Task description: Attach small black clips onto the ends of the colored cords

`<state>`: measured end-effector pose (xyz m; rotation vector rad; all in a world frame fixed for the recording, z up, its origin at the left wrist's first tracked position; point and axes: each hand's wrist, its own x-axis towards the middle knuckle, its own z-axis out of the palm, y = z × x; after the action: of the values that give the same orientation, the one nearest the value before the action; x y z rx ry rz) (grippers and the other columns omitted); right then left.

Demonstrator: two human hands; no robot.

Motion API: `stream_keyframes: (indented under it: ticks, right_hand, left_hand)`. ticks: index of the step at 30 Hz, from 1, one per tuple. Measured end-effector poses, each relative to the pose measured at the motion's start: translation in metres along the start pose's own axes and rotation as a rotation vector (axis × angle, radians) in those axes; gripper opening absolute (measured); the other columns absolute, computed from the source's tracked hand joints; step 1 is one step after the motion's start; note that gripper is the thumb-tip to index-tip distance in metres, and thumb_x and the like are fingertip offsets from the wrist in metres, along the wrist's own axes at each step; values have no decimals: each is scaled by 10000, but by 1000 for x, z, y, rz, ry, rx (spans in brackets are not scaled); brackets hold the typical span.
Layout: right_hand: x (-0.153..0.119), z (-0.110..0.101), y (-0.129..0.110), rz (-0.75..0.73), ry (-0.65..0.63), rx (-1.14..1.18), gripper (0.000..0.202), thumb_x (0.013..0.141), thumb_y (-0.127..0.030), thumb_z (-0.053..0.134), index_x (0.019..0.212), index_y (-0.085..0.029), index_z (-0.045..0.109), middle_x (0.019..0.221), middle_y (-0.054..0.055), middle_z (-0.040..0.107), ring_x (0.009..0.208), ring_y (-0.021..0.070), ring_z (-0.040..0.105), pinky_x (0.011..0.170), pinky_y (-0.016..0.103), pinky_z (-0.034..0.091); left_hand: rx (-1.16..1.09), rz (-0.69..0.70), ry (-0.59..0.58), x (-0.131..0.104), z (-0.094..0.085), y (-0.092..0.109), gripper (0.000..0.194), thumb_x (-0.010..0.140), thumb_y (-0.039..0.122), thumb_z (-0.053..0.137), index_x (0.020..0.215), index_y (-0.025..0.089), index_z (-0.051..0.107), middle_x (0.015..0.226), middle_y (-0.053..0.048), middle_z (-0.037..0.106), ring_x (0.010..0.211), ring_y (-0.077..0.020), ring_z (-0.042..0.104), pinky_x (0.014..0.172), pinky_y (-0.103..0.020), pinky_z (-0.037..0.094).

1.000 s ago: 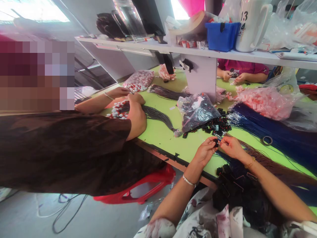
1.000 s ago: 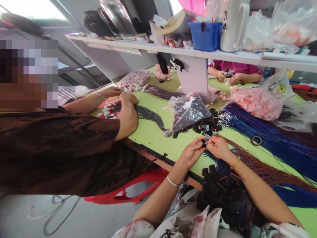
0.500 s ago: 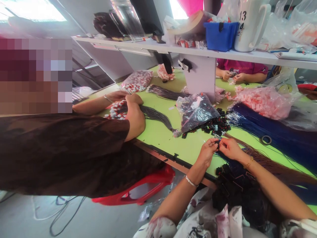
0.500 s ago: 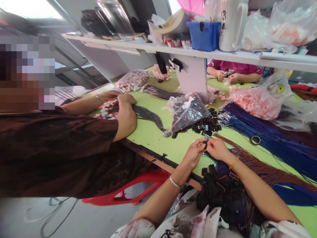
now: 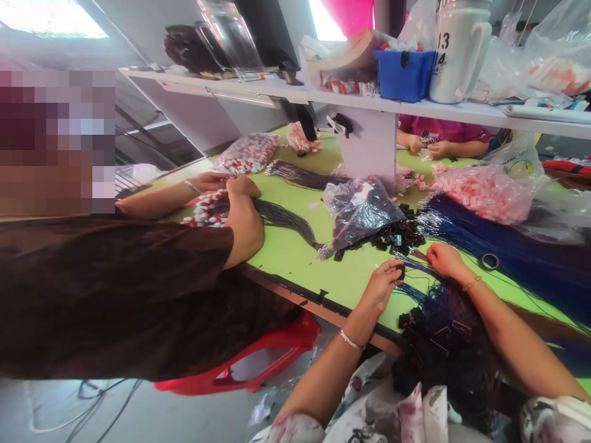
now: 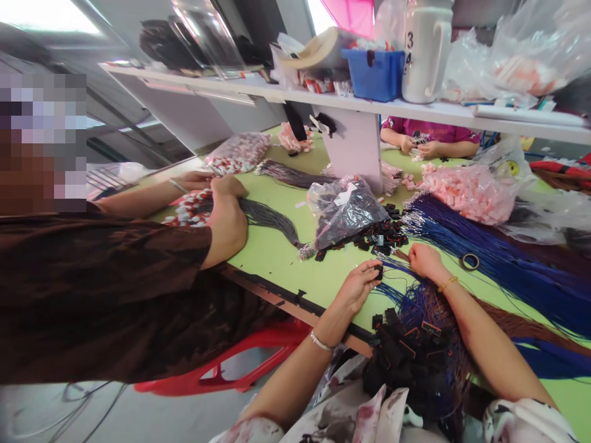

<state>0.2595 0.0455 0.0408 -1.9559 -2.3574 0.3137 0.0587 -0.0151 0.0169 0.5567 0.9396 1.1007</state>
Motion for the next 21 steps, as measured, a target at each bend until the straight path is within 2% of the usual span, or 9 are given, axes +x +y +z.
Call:
stream_keyframes:
  ticks: [5,10,15,18,21]
  right_hand:
    - [-5,-3,-1,-16,18,-57,192,853,-228,439,853,-171,622,802,85,668,669,172,558,557,266,260]
    - [-5,-7,-2,-53,-30,-48,182,848,-236,459,782,-186,622,823,69,672,705,171,571,571,259,274]
    - [-6,-11,3,-20,21,-52,205,892,-215,400,847,-149,588,777,101,659,648,172,561,564,276,262]
    - [-8,-16,4,-18,80,44,160,874,-222,428,825,-153,564,728,72,639,610,153,530,547,265,258]
    - [-10,-19,-3,-112,119,291,161,838,-256,467,722,-170,539,668,16,599,579,124,486,541,234,288]
  left_hand:
    - [-7,-5,-12,0,0,1,235,620,131,693,854,139,674,786,-37,625,677,-100,558,621,-218,436]
    - [-7,-12,-8,0,1,3,226,629,123,685,854,137,674,785,-42,630,678,-102,562,623,-219,443]
    - [-14,-17,-9,0,-1,2,237,629,121,685,865,134,670,794,-45,629,681,-103,568,627,-220,449]
    - [-21,-11,-21,2,1,2,245,631,122,685,874,130,665,808,-47,629,686,-104,569,625,-219,449]
    - [-46,-5,-29,3,6,3,250,628,111,687,876,131,663,798,-36,621,675,-95,563,622,-211,449]
